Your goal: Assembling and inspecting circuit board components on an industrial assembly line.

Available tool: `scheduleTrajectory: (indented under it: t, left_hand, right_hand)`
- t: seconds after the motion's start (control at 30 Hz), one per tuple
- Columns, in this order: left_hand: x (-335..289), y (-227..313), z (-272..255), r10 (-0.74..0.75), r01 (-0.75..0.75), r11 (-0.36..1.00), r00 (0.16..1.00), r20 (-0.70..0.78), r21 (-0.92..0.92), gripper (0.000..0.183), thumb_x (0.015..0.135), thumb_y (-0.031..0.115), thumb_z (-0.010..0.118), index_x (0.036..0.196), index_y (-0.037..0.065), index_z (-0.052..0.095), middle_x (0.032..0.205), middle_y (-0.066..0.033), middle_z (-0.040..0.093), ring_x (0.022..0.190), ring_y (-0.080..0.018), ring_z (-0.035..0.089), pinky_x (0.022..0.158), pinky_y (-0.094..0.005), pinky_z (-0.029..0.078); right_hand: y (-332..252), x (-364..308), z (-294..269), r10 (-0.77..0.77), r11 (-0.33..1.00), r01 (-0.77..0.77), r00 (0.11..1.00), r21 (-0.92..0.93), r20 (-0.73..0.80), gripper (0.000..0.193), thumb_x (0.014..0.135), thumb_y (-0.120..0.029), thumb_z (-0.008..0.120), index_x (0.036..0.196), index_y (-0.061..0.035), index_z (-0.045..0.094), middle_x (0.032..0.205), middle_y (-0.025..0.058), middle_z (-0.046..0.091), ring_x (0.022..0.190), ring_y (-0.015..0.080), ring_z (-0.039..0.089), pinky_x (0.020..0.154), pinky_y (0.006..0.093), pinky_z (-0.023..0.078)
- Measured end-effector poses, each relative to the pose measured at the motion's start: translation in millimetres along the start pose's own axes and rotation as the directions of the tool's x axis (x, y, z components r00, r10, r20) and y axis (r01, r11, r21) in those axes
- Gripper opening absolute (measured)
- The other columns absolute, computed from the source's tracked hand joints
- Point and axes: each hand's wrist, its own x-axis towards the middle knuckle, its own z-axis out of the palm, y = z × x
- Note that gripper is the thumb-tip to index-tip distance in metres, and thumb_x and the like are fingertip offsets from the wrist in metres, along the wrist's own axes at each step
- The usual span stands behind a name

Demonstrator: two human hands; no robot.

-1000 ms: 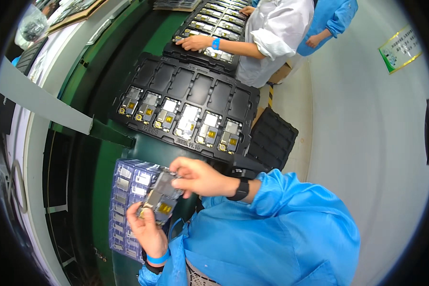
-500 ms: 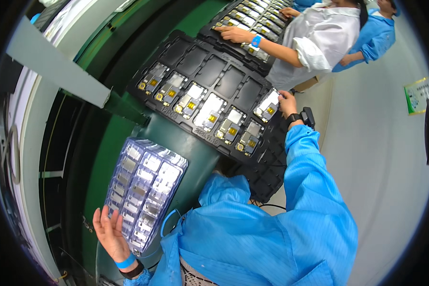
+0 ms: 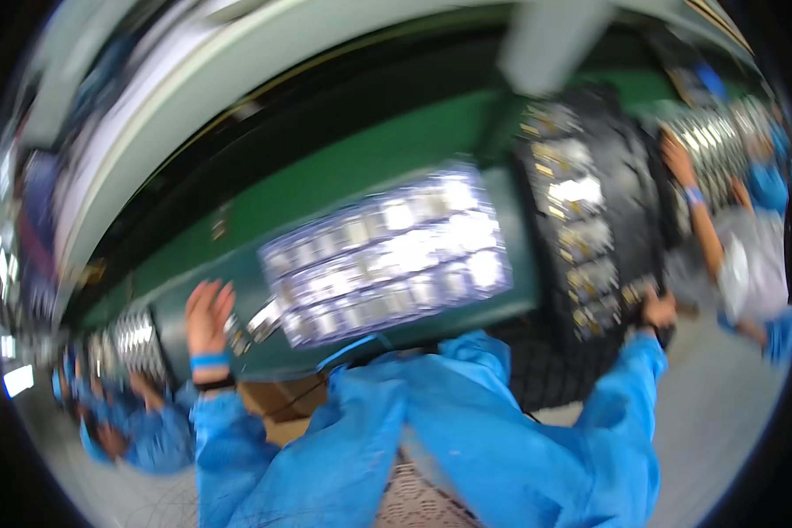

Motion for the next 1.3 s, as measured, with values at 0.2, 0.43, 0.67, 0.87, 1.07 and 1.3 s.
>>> scheduleTrajectory:
  t: [0.2, 0.43, 0.67, 0.87, 1.07, 1.3]
  left_hand:
    - [83, -15, -60, -0.024, 0.039, 0.998, 0.956, -0.291, 0.046, 0.026, 0.076, 0.006, 0.061, 0.100, 0.002, 0.051, 0.087, -0.0071, 0.057, 0.076, -0.0181, 0.059, 0.064, -0.0263, 0.050]
    - [229, -88, -60, 0.221, -0.007, 0.795, 0.934, -0.279, 0.607, 0.034, 0.064, 0.025, 0.073, 0.086, 0.002, 0.058, 0.079, -0.0105, 0.060, 0.073, -0.0244, 0.059, 0.063, -0.0347, 0.047]
    - [288, -94, -40, 0.243, 0.280, 0.227, 0.911, -0.333, 0.933, 0.078, 0.060, 0.062, 0.062, 0.107, 0.000, 0.051, 0.107, -0.0176, 0.054, 0.099, -0.0328, 0.053, 0.088, -0.0451, 0.037]
    - [308, -93, -21, 0.334, 0.356, 0.205, 0.850, -0.407, 0.912, 0.059, 0.056, 0.050, 0.073, 0.090, 0.004, 0.057, 0.104, -0.0158, 0.057, 0.092, -0.0311, 0.056, 0.081, -0.0387, 0.044]
    - [285, -99, -46, 0.348, -0.322, 0.933, 0.921, -0.175, 0.163, 0.032, 0.066, 0.011, 0.074, 0.085, 0.002, 0.050, 0.076, -0.0059, 0.057, 0.069, -0.0182, 0.056, 0.063, -0.0277, 0.047]
    - [99, 5, -56, 0.258, -0.183, 0.907, 0.954, 0.156, -0.380, 0.026, 0.086, 0.011, 0.052, 0.108, 0.001, 0.044, 0.103, -0.0106, 0.054, 0.091, -0.0189, 0.055, 0.078, -0.0358, 0.047]
  right_hand:
    - [-12, 1, -14, 0.103, 0.988, -0.072, 0.965, 0.134, -0.242, 0.051, 0.071, -0.038, 0.066, 0.106, -0.0036, 0.055, 0.101, 0.0173, 0.059, 0.088, 0.0323, 0.058, 0.077, 0.0394, 0.044]
    - [-44, -64, -102, 0.053, 0.788, 0.066, 0.983, 0.612, -0.175, 0.038, 0.078, -0.018, 0.063, 0.110, 0.0001, 0.052, 0.105, 0.0155, 0.057, 0.094, 0.0249, 0.054, 0.084, 0.0335, 0.042]
    - [-48, -138, -181, 0.113, 0.593, -0.010, 0.991, 0.805, -0.070, 0.042, 0.081, -0.017, 0.059, 0.118, -0.0046, 0.045, 0.116, 0.0091, 0.047, 0.101, 0.0197, 0.049, 0.082, 0.0293, 0.042]
    - [-162, -214, -220, -0.035, 0.525, 0.092, 0.996, 0.846, -0.087, 0.029, 0.078, -0.007, 0.060, 0.106, -0.0039, 0.053, 0.100, 0.0019, 0.054, 0.082, 0.0094, 0.049, 0.073, 0.0215, 0.041]
    - [-292, -292, -200, -0.634, 0.374, 0.106, 0.754, 0.921, 0.171, 0.022, 0.071, -0.003, 0.064, 0.092, -0.0027, 0.058, 0.082, 0.0017, 0.056, 0.069, 0.0080, 0.050, 0.061, 0.0211, 0.043]
    - [-370, -338, -191, -0.797, 0.301, 0.615, 0.582, 0.729, -0.162, 0.018, 0.068, -0.012, 0.066, 0.084, -0.0040, 0.062, 0.080, 0.0133, 0.052, 0.077, 0.0309, 0.051, 0.069, 0.0381, 0.042]
